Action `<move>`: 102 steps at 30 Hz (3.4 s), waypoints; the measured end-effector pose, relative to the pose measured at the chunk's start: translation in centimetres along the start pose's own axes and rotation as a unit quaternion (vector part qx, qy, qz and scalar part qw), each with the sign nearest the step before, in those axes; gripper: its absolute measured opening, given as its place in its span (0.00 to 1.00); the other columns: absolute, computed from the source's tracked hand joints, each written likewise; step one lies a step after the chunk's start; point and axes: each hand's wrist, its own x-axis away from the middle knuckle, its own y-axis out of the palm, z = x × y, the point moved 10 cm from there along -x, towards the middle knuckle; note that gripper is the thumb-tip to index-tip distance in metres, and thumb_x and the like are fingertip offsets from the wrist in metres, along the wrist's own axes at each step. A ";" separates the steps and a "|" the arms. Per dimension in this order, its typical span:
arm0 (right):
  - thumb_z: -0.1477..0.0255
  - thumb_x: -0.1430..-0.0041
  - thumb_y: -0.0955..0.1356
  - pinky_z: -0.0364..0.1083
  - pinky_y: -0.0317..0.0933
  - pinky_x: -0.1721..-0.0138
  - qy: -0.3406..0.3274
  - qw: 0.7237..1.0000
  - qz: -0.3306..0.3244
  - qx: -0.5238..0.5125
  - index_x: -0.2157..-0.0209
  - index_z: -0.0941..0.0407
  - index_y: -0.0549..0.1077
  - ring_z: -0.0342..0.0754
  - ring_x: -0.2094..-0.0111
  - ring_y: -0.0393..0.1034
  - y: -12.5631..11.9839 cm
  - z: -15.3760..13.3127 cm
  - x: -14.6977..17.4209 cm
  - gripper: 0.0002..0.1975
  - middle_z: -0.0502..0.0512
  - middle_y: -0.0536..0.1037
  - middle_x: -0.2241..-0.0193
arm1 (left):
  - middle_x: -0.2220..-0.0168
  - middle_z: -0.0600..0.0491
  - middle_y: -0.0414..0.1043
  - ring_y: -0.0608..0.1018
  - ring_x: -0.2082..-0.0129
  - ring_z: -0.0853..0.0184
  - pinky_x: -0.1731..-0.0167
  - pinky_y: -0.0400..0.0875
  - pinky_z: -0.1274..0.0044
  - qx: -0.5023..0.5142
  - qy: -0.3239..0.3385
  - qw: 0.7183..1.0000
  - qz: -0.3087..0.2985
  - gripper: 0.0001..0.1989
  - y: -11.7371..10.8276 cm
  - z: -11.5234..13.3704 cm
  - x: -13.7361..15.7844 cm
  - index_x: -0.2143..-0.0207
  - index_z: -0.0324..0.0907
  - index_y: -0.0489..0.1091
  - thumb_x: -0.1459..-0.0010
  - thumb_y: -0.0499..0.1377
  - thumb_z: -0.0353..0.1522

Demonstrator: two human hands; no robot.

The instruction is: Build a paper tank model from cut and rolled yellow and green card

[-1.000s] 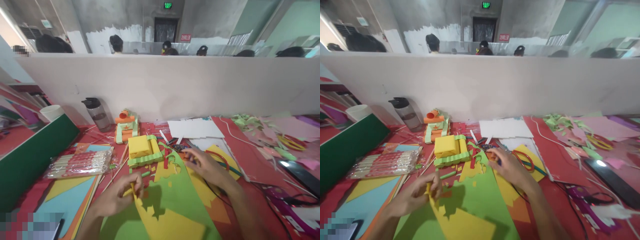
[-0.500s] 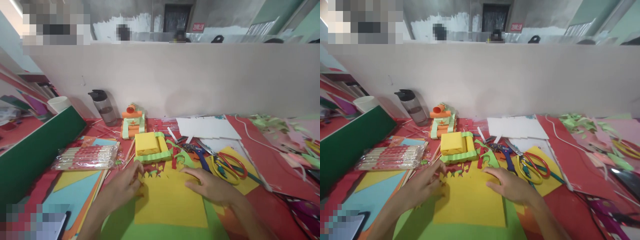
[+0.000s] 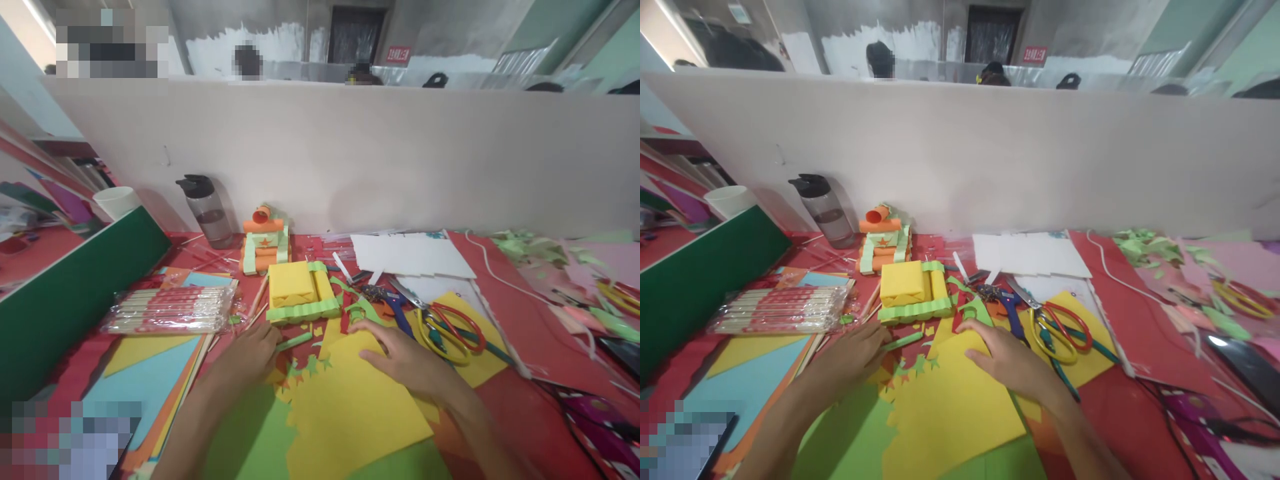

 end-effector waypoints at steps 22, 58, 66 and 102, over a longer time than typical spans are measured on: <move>0.58 0.38 0.68 0.42 0.59 0.71 -0.078 0.990 0.094 -0.067 0.55 0.53 0.73 0.45 0.73 0.64 -0.6 -3.1 0.2 0.16 0.49 0.70 0.72 | 0.73 0.54 0.70 0.68 0.78 0.66 0.77 0.51 0.76 0.120 0.051 0.991 0.008 0.14 0.7 5.0 -0.1 0.58 0.45 0.61 0.29 0.39 0.38; 0.68 0.37 0.67 0.41 0.59 0.76 -0.072 0.970 0.034 -0.231 0.62 0.53 0.71 0.43 0.77 0.66 4.7 -0.7 -1.7 0.04 0.47 0.71 0.75 | 0.75 0.54 0.76 0.78 0.75 0.61 0.78 0.52 0.75 -0.025 0.178 0.982 -0.055 0.10 3.5 8.6 0.4 0.61 0.49 0.68 0.33 0.48 0.38; 0.72 0.39 0.66 0.41 0.58 0.77 -0.079 0.976 0.093 -0.179 0.71 0.53 0.66 0.42 0.79 0.65 4.3 -0.4 -1.8 0.06 0.46 0.69 0.79 | 0.74 0.54 0.76 0.78 0.74 0.61 0.78 0.51 0.76 -0.018 0.169 0.984 -0.059 0.11 3.7 8.2 0.3 0.59 0.49 0.70 0.33 0.48 0.36; 0.73 0.43 0.67 0.40 0.52 0.78 -0.078 0.982 0.042 -0.167 0.74 0.54 0.68 0.41 0.80 0.58 4.9 -1.2 -1.8 0.06 0.45 0.69 0.81 | 0.79 0.54 0.72 0.75 0.79 0.65 0.79 0.45 0.75 0.006 0.155 0.987 -0.044 0.14 3.2 8.3 0.0 0.68 0.46 0.69 0.34 0.46 0.33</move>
